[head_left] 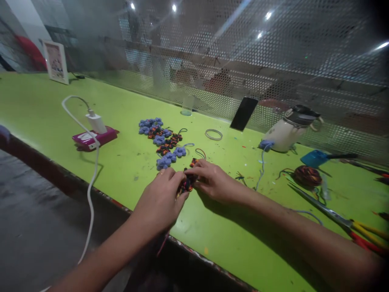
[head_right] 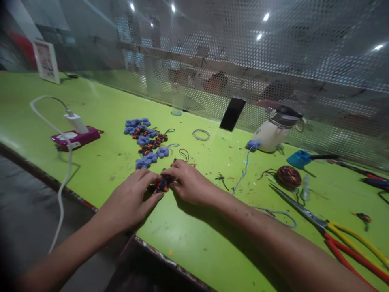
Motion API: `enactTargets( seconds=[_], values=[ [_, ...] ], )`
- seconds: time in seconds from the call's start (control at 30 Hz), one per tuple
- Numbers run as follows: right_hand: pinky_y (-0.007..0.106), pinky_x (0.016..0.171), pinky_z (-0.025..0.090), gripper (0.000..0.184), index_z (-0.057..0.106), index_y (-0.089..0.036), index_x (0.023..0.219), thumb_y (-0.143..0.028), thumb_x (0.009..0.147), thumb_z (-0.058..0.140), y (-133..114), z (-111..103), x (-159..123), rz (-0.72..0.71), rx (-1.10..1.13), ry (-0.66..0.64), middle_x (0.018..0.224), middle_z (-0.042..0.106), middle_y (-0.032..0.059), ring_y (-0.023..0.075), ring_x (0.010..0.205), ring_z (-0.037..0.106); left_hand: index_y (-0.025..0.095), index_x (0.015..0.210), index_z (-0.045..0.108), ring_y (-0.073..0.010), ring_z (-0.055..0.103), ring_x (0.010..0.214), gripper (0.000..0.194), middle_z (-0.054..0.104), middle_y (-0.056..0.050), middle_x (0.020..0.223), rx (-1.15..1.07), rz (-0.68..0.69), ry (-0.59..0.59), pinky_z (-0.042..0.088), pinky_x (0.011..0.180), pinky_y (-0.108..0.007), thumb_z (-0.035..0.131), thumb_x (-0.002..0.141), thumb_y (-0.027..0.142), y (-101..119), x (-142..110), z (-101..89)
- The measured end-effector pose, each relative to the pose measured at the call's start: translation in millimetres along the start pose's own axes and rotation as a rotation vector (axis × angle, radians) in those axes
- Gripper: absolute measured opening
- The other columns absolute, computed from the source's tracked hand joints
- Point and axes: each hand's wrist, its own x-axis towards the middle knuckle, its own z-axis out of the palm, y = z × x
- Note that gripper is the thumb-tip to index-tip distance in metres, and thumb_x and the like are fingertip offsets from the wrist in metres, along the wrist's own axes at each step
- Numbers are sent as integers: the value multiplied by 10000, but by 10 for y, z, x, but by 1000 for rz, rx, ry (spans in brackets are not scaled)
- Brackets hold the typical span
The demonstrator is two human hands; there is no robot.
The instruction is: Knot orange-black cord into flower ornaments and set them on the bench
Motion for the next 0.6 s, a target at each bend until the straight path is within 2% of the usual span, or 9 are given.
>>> enactTargets(
  seconds=[0.13, 0.3, 0.6],
  values=[
    [319, 760, 451, 247, 639, -211, 1039, -158, 818, 544, 81, 69, 18, 5, 6, 33, 934, 557, 74, 165, 850, 525, 179, 853, 484, -211, 474, 836, 72, 477, -64, 890, -35, -11, -32, 400, 711, -328, 446, 811, 222, -21, 4, -33],
    [317, 762, 460, 245, 653, -173, 1033, -138, 820, 537, 85, 96, 22, 20, 4, 46, 930, 564, 91, 168, 853, 537, 178, 817, 482, -200, 475, 776, 56, 478, -53, 838, -39, -38, -63, 391, 683, -323, 439, 793, 206, -4, -29, -45],
    [330, 759, 460, 243, 659, -185, 1018, -144, 801, 557, 41, 80, 22, 69, -3, 35, 950, 569, 93, 177, 866, 545, 185, 827, 489, -211, 475, 790, 126, 486, -48, 830, -13, -33, -56, 384, 659, -326, 452, 811, 305, -1, -116, -70]
  ],
)
